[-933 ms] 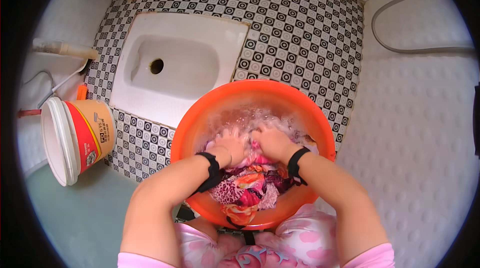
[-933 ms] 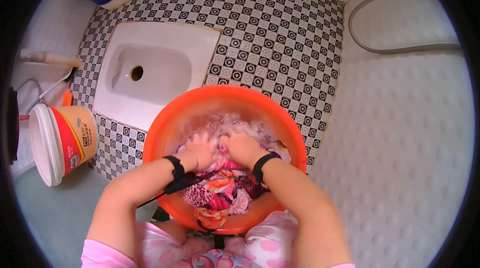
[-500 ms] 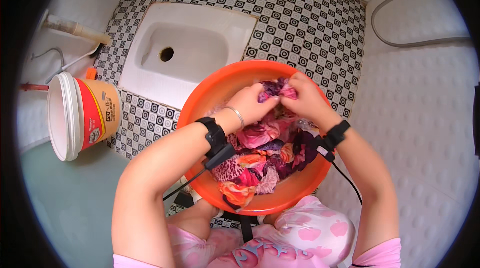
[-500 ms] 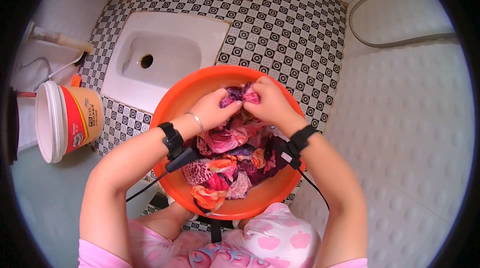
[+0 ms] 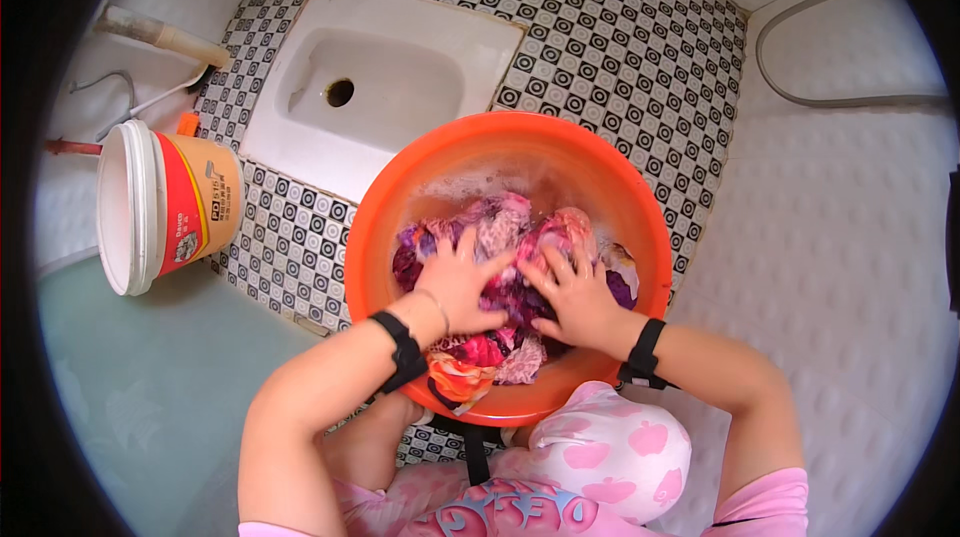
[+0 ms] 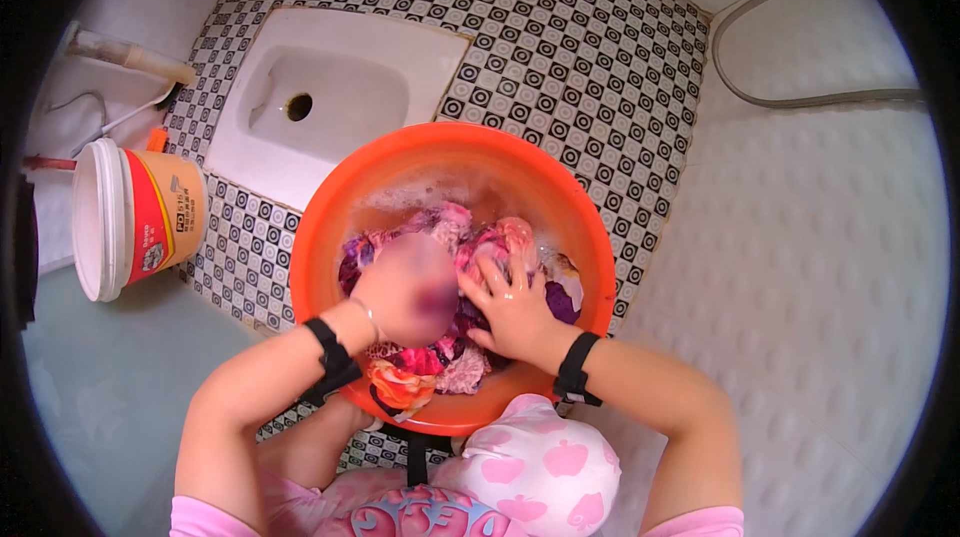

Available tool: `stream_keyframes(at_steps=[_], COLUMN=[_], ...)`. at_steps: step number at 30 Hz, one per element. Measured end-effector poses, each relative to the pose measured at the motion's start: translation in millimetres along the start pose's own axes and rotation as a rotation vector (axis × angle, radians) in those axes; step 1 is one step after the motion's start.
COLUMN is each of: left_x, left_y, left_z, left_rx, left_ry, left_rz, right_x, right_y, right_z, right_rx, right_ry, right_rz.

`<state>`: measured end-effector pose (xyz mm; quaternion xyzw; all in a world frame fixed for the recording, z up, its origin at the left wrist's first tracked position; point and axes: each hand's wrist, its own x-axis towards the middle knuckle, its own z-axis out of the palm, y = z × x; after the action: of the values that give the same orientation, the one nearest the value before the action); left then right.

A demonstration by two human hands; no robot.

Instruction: The person washes colorful clothes in a red plastic basin by hand, repeatedly scrubbing and rinsing them in soapy water, before wringing out a patterned garment.

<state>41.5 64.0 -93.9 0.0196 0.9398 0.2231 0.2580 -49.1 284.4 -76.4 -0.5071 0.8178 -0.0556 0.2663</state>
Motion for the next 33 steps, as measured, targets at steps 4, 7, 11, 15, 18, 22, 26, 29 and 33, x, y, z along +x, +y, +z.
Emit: stream_keyframes(at_steps=[4, 7, 11, 15, 18, 22, 26, 29, 33], left_x=[-18.7, -3.3, 35.7, 73.5, 103.9, 95.0, 88.9, 45.9, -4.4], left_y=[33.4, 28.0, 6.8, -8.1, -39.6, -35.0, -38.9, -16.3, 32.8], left_z=[2.5, 14.6, 14.5, -11.4, 27.6, -12.9, -10.3, -17.9, -38.8], left_rx=[0.109, 0.097, 0.032, -0.118, -0.171, -0.334, -0.289, -0.269, -0.201], left_ry=[-0.041, 0.008, 0.003, -0.222, -0.207, -0.014, 0.193, 0.327, 0.183], left_rz=[-0.092, -0.151, -0.183, -0.270, -0.235, -0.104, -0.062, -0.020, 0.063], right_x=[2.5, 25.1, 57.5, 86.5, 105.4, 127.3, 118.2, 91.8, 54.4], right_y=[0.3, -0.9, 13.8, 20.9, 50.9, 56.6, 59.3, 47.2, 32.1], right_z=[20.5, 29.5, 34.0, 24.6, 61.2, 10.9, -18.8, -47.9, -70.9], right_rx=[-0.049, -0.046, -0.014, 0.017, 0.072, 0.371, 0.376, 0.395, 0.246], right_ry=[-0.066, -0.087, -0.042, -0.168, -0.057, -0.044, 0.051, 0.162, -0.020], right_rz=[-0.002, 0.028, 0.128, 0.247, 0.158, 0.113, 0.241, -0.101, -0.079])
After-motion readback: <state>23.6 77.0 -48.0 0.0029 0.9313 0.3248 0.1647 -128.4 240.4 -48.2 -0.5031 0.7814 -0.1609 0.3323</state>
